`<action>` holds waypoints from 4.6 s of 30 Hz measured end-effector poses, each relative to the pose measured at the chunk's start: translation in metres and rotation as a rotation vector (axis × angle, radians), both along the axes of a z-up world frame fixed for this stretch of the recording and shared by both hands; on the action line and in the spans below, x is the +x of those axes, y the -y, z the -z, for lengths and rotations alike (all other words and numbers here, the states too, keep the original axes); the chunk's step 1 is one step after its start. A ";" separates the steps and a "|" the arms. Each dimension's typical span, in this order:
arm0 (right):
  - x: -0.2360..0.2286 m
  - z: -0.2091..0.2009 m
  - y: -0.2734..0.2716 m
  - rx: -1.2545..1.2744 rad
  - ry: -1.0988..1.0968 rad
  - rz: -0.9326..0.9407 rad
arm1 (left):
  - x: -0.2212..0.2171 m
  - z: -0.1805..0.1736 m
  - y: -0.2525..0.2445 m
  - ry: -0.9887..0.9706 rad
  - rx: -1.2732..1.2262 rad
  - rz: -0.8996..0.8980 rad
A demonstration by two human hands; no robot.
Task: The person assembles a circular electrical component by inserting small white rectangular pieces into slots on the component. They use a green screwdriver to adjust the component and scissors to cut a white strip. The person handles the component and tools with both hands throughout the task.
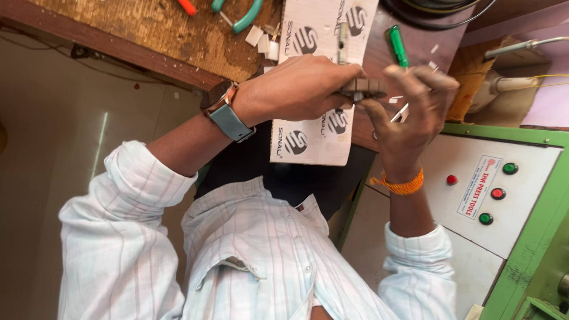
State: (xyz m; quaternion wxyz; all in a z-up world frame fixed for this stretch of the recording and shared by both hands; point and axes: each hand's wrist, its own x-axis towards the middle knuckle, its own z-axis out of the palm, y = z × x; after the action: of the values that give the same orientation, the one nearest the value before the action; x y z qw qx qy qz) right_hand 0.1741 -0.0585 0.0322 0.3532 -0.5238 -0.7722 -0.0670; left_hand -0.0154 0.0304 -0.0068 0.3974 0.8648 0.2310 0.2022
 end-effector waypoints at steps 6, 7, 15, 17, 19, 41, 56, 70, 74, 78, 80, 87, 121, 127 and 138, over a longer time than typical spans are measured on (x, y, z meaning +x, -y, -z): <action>0.004 0.009 0.027 -0.435 -0.342 0.027 | -0.006 -0.004 0.019 0.054 0.236 -0.045; 0.006 0.012 0.030 -0.448 -0.316 0.060 | -0.008 -0.006 0.022 0.081 0.312 -0.090; 0.002 0.027 0.038 -0.405 -0.373 0.059 | -0.008 0.023 0.064 0.330 0.161 -0.410; 0.001 0.024 0.042 -0.423 -0.367 0.027 | -0.004 0.034 0.068 0.400 0.172 -0.426; 0.001 0.019 0.048 -0.464 -0.384 -0.001 | -0.003 0.043 0.073 0.435 0.196 -0.412; -0.015 0.050 0.067 -0.350 -0.504 0.099 | 0.001 0.055 0.081 0.386 0.241 -0.339; -0.015 0.055 0.067 -0.317 -0.502 0.091 | -0.009 0.046 0.078 0.277 0.198 -0.269; -0.011 0.055 0.066 -0.324 -0.460 0.038 | -0.003 0.045 0.090 0.261 0.218 -0.332; -0.009 0.052 0.062 -0.339 -0.495 0.045 | 0.003 0.041 0.091 0.235 0.209 -0.369; 0.000 0.050 0.056 -0.335 -0.489 0.025 | 0.005 0.029 0.087 0.209 0.226 -0.360; 0.004 0.055 0.055 -0.258 -0.494 0.023 | -0.001 0.021 0.083 0.169 0.259 -0.318; 0.017 0.075 0.049 0.104 -0.377 0.002 | 0.001 0.005 0.066 0.032 0.300 -0.371; 0.043 0.031 0.021 0.083 0.174 -0.159 | 0.039 0.008 0.068 0.070 0.353 -0.509; 0.044 0.035 0.017 0.087 0.146 -0.107 | 0.045 0.008 0.066 0.131 0.412 -0.530; 0.046 0.015 0.032 -0.190 -0.038 -0.019 | 0.042 0.010 0.064 0.149 0.366 -0.427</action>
State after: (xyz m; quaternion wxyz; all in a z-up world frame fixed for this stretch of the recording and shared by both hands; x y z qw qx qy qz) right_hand 0.2197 -0.0905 0.0175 0.3171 -0.5489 -0.7731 0.0196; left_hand 0.0267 -0.0338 -0.0165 0.1992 0.8368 0.3376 0.3823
